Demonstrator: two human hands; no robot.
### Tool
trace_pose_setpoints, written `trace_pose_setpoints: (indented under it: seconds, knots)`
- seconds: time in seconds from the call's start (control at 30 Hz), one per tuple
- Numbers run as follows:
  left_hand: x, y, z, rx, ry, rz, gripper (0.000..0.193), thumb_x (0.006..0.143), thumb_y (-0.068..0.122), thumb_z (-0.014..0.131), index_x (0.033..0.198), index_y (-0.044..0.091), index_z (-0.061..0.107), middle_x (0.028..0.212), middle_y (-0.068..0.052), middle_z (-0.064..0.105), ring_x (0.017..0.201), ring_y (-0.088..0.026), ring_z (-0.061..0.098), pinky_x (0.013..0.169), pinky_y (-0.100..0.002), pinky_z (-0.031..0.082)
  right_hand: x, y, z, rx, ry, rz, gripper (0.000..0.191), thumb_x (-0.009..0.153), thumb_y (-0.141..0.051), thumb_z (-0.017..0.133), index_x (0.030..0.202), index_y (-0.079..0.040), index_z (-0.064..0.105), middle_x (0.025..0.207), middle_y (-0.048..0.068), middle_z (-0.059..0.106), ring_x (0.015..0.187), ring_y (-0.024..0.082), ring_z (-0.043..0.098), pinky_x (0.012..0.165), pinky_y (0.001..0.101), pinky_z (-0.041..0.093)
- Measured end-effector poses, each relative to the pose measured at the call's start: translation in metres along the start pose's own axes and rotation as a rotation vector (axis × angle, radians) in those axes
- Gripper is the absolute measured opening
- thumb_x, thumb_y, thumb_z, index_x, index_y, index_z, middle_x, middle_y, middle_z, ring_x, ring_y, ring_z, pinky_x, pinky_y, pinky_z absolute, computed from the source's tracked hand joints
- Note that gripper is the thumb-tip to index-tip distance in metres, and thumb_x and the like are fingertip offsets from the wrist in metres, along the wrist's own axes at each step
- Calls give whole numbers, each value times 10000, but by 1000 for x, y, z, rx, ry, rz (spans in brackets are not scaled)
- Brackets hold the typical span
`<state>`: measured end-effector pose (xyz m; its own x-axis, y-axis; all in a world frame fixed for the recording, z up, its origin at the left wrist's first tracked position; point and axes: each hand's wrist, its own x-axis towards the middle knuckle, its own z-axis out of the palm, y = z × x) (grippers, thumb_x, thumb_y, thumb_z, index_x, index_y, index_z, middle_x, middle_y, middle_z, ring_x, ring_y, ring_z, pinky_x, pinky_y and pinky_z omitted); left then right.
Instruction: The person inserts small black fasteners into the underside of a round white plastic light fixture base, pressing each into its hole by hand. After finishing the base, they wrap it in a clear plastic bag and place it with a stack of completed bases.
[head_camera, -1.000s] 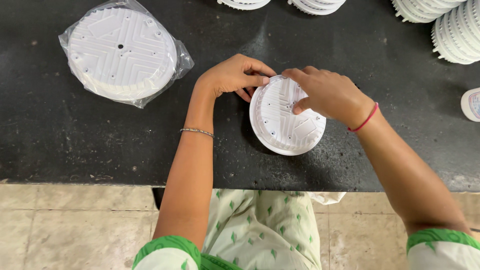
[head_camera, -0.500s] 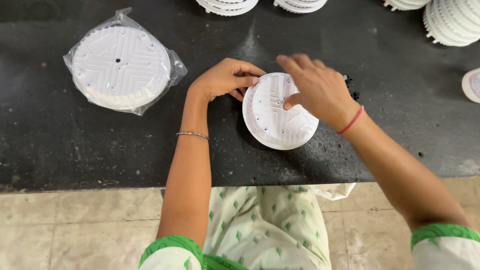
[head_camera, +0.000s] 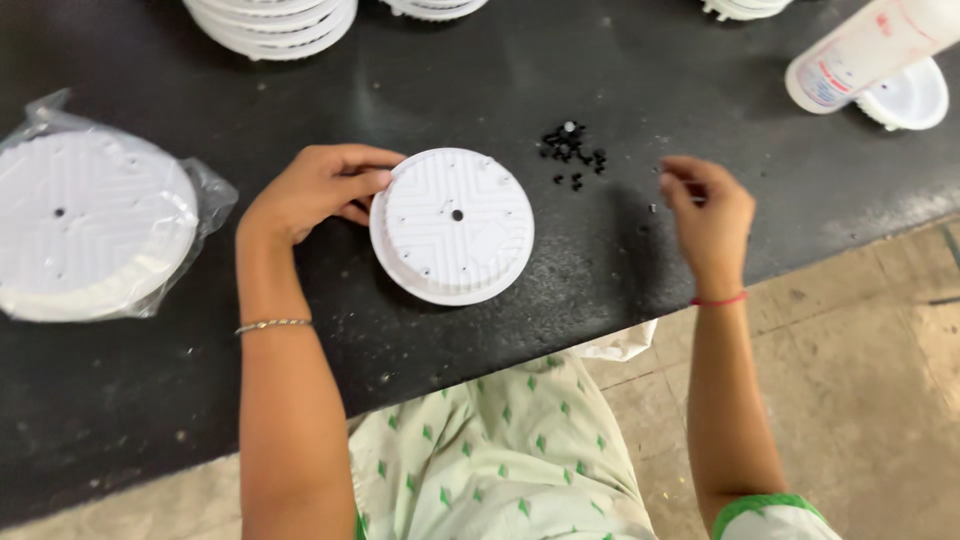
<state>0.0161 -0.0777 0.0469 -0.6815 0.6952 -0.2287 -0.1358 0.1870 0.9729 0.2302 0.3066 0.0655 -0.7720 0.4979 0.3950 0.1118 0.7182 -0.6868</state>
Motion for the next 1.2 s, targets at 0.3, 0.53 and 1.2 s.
trace_pose_setpoints:
  seconds: [0.3, 0.53, 1.2]
  knots:
    - [-2, 12, 8, 46, 56, -44, 337, 929, 191, 692, 1235, 59, 740, 1004, -69, 754, 882, -156, 723, 750, -324, 622, -13, 20, -10, -260, 15, -29, 145, 908, -75, 761, 1047, -42, 790, 1003, 126, 754, 851, 241, 738, 790, 327, 565]
    - [-3, 9, 9, 53, 72, -44, 336, 924, 179, 692, 1232, 51, 732, 1006, -76, 760, 879, -161, 738, 758, -328, 639, -17, 29, -4, -337, -37, -14, 130, 893, -157, 803, 985, -65, 800, 945, 108, 745, 810, 251, 726, 752, 357, 563]
    - [4, -6, -1, 1, 39, 28, 330, 926, 207, 706, 1218, 57, 736, 990, -80, 778, 834, -163, 755, 722, -348, 664, -2, -71, 44, 224, -297, 72, 177, 958, -5, 693, 1126, 23, 742, 980, 84, 770, 883, 120, 749, 823, 251, 617]
